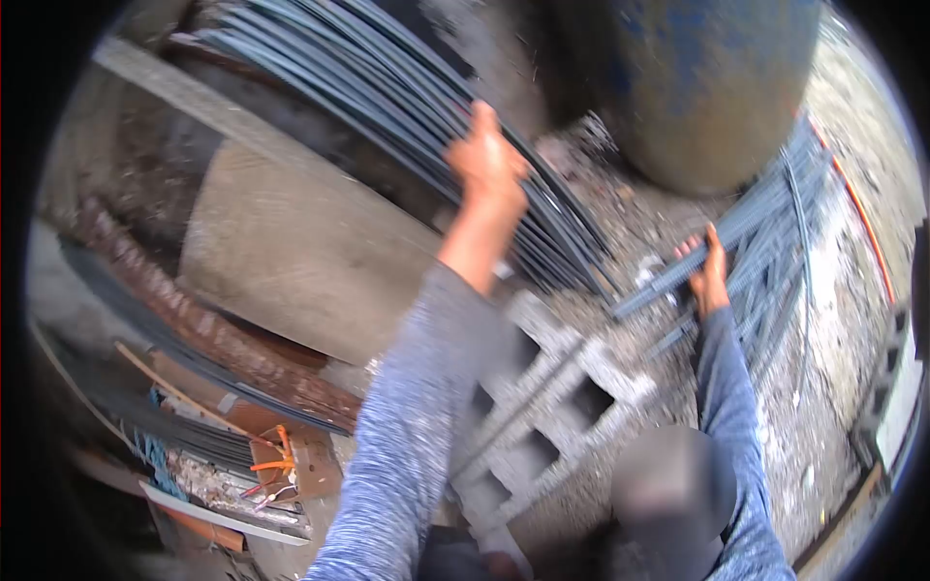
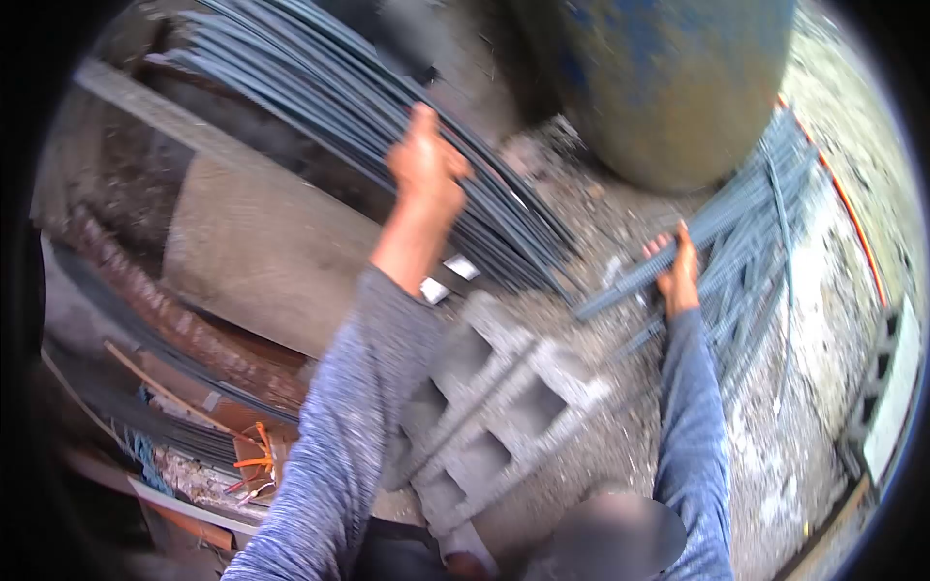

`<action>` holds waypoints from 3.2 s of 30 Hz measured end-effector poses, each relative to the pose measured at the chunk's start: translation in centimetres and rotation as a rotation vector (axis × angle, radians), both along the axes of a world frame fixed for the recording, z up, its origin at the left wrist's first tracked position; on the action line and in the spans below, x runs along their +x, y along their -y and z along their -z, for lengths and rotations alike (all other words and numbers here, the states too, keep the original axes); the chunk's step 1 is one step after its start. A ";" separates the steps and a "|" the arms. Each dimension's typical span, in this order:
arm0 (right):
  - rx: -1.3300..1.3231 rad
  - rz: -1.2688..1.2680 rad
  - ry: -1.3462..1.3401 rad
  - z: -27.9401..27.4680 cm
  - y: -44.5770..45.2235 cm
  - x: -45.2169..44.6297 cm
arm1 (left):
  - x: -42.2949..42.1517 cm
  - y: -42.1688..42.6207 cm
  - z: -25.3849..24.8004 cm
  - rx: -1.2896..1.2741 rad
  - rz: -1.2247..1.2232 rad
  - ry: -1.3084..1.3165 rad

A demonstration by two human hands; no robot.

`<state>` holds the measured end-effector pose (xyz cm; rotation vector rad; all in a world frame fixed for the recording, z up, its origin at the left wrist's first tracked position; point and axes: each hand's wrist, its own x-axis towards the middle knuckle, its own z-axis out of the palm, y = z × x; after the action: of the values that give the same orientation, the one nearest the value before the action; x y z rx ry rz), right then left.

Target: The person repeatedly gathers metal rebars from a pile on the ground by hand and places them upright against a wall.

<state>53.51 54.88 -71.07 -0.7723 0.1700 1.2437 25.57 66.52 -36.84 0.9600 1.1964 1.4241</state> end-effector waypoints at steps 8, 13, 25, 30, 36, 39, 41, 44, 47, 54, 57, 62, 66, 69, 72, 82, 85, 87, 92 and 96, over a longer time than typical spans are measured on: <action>-0.093 0.028 0.045 -3.0 0.8 -0.9 | -1.6 -2.0 -7.0 0.192 0.127 -0.020; -0.131 0.034 0.053 -3.2 0.9 -0.9 | -1.3 -2.2 -7.3 0.266 0.066 -0.086; -0.148 0.062 0.058 -3.2 1.3 -0.9 | -0.4 -5.6 2.0 0.330 -0.265 -0.417; -0.138 0.035 0.015 -0.9 0.9 -0.2 | -0.8 -6.8 0.9 0.160 -0.215 -0.375; -0.146 0.055 0.043 -2.2 1.2 -0.8 | -2.6 -6.4 0.8 -0.075 -0.040 -0.451; -0.118 0.055 0.051 -2.4 1.2 -1.0 | -3.0 -7.5 1.7 -0.105 -0.082 -0.896; -0.109 0.047 0.054 -2.1 1.3 -0.9 | -3.2 -7.4 1.0 -0.204 0.024 -0.886; -0.137 0.051 0.031 -2.5 1.3 -1.0 | -3.6 -7.6 1.6 -0.162 -0.020 -1.006; -0.133 0.045 0.016 -2.5 1.2 -0.9 | -2.8 -4.8 -2.0 -0.238 0.118 -1.095; -0.121 0.052 0.016 -2.3 1.3 -0.9 | -3.1 -2.5 -5.3 -0.122 0.305 -1.345; -0.107 0.033 0.012 -2.4 1.1 -0.9 | -1.2 -0.6 -5.9 0.483 0.366 -1.743; -0.107 0.028 0.017 -1.7 1.3 -0.5 | -4.7 -7.0 -3.2 0.836 0.196 -2.284; -0.091 0.048 0.052 -4.1 1.7 -1.5 | -5.0 -4.4 -4.3 0.967 0.115 -2.420; -0.031 0.047 -0.071 -1.9 1.5 -0.6 | -5.6 -4.6 -3.8 0.905 0.210 -2.290; -0.074 0.065 -0.025 -3.5 1.8 -1.0 | -6.4 -3.2 -3.1 0.939 0.267 -2.188; -0.109 0.020 0.040 -5.4 2.7 0.4 | -11.0 15.9 -0.8 0.237 0.887 -1.344; -0.155 0.001 0.062 -7.3 3.3 0.8 | -12.5 17.5 -1.1 0.133 0.900 -1.256; -0.148 -0.012 0.030 -8.2 4.0 1.3 | -13.1 18.1 -0.9 0.098 0.898 -1.204; -0.014 -0.021 -0.117 -11.2 7.6 3.6 | -11.9 19.6 -1.5 -0.059 0.936 -0.914; 0.090 -0.006 -0.192 -17.6 12.3 3.0 | -8.5 20.4 -2.3 -0.112 1.135 -0.685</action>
<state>56.50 42.57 -53.50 -0.5753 0.2665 1.3217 17.04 46.16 -34.59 1.7254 0.8694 0.1126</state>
